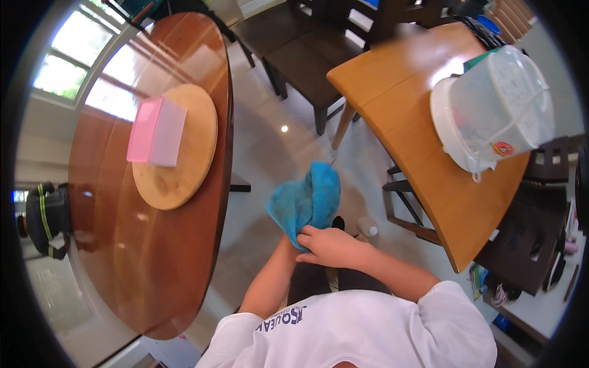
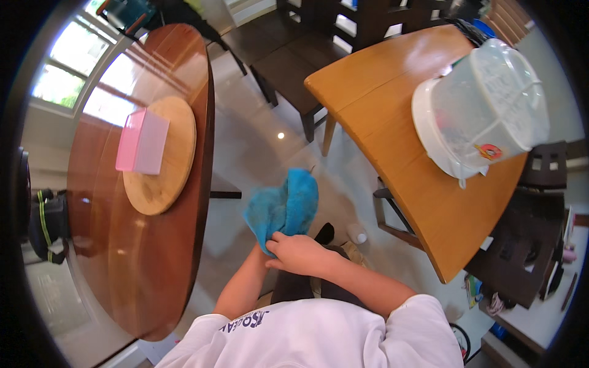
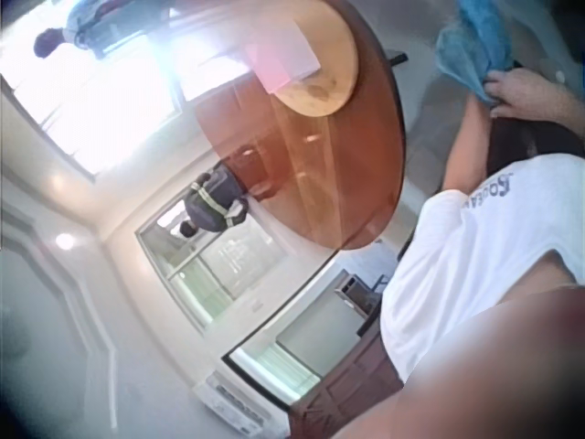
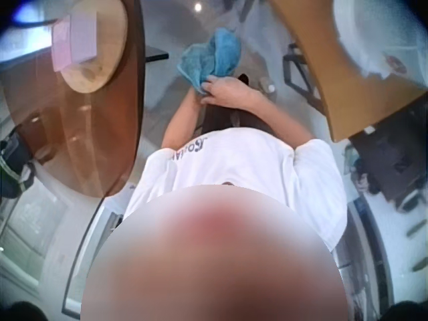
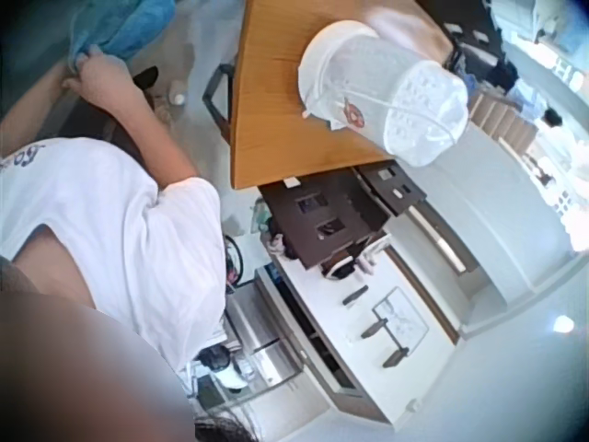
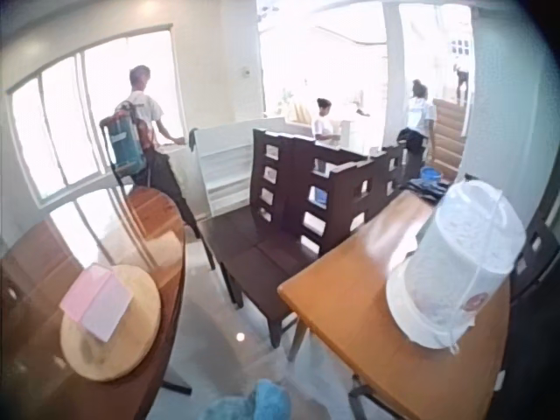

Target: The person kneels on the floor and wipes the legs and underside of a dark wooden table with a blue cloth. They then stand, move to a round wooden table, and wipe its surface. The person also handles a white spray bottle, opening and closing its cap.

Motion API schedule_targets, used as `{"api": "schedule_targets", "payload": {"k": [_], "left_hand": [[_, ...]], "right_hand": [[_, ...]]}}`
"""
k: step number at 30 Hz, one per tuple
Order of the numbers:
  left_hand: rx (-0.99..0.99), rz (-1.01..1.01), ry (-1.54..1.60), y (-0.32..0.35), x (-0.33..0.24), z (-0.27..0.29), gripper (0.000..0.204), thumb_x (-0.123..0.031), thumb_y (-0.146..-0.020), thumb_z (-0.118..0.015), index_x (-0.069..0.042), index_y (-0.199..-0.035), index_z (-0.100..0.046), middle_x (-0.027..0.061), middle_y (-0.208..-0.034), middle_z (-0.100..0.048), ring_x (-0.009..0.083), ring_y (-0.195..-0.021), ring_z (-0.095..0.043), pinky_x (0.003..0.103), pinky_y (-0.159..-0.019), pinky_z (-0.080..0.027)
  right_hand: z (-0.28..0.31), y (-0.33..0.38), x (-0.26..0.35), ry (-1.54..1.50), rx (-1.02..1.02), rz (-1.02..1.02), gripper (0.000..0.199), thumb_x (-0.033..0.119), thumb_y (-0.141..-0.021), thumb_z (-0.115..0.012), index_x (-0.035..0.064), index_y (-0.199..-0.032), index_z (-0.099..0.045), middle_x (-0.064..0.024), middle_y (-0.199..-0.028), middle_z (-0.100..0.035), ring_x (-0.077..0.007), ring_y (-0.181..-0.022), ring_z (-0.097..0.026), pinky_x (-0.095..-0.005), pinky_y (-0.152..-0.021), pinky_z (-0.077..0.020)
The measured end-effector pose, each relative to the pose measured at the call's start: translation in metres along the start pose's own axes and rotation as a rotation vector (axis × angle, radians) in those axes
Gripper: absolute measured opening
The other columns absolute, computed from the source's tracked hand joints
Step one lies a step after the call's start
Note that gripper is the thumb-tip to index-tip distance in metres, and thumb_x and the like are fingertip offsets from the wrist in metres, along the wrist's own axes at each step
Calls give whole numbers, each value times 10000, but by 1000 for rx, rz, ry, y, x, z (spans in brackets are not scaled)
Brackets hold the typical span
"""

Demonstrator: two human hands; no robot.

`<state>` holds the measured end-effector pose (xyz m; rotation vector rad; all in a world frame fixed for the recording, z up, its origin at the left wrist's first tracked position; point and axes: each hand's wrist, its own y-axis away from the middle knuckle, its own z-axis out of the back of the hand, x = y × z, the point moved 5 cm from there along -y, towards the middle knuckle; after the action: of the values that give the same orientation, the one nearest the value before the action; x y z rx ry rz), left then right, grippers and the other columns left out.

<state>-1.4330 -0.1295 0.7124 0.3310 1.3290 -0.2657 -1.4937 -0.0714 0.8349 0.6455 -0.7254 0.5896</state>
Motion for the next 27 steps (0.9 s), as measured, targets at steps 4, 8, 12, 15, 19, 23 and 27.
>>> {"api": "schedule_targets", "payload": {"k": [4,8,12,15,19,23,27], "left_hand": [[-11,-17,-72,5,60,-16,281,-112,-828,-575,-51,-1102,-569,83,-1087,-584,234,-1004,-561,342,-873,-441],[-198,-68,-208,25,124,-21,296,-127,-856,-548,-36,-1137,-557,98,-1109,-586,243,-1012,-565,340,-881,-443],[-519,-243,-457,80,154,-32,290,-106,-862,-530,-6,-1132,-566,138,-1092,-600,274,-994,-579,340,-859,-458],[-587,-227,-434,144,170,-61,306,-117,-856,-532,7,-1134,-565,155,-1086,-610,278,-996,-587,347,-876,-453],[-386,65,163,211,186,-96,281,-155,-814,-566,-43,-1068,-609,129,-1023,-627,251,-939,-605,369,-820,-469],[-270,-195,-921,252,95,-108,246,-100,-717,-590,-73,-957,-637,123,-927,-626,292,-837,-608,370,-714,-483],[-342,-322,-1185,280,19,-111,224,-67,-655,-581,-91,-867,-649,154,-823,-620,355,-738,-597,390,-659,-487]], "right_hand": [[-39,-4,-82,-295,-15,55,334,343,-865,-594,67,-1053,-584,-129,-992,-581,-328,-835,-603,-411,-746,-475],[-112,-20,-180,-91,4,-36,297,313,-865,-592,72,-1038,-604,-155,-993,-593,-345,-886,-598,-417,-765,-473],[-192,-17,-275,246,-24,-207,301,274,-843,-601,55,-1050,-611,-166,-1026,-594,-352,-964,-578,-434,-814,-472],[-227,22,-304,307,-13,-277,300,269,-837,-599,71,-1062,-621,-142,-1057,-601,-325,-1031,-555,-433,-902,-428],[-261,84,-313,377,-299,-151,304,262,-823,-611,95,-1077,-626,-123,-1140,-575,-300,-1161,-478,-426,-1006,-344],[-266,150,-294,329,-599,-86,319,209,-815,-628,105,-1116,-610,-128,-1327,-458,-299,-1259,-401,-422,-1030,-328],[-273,185,-306,159,-627,-155,377,180,-824,-626,134,-1193,-564,-147,-1387,-383,-332,-1265,-385,-435,-1016,-362]]}}
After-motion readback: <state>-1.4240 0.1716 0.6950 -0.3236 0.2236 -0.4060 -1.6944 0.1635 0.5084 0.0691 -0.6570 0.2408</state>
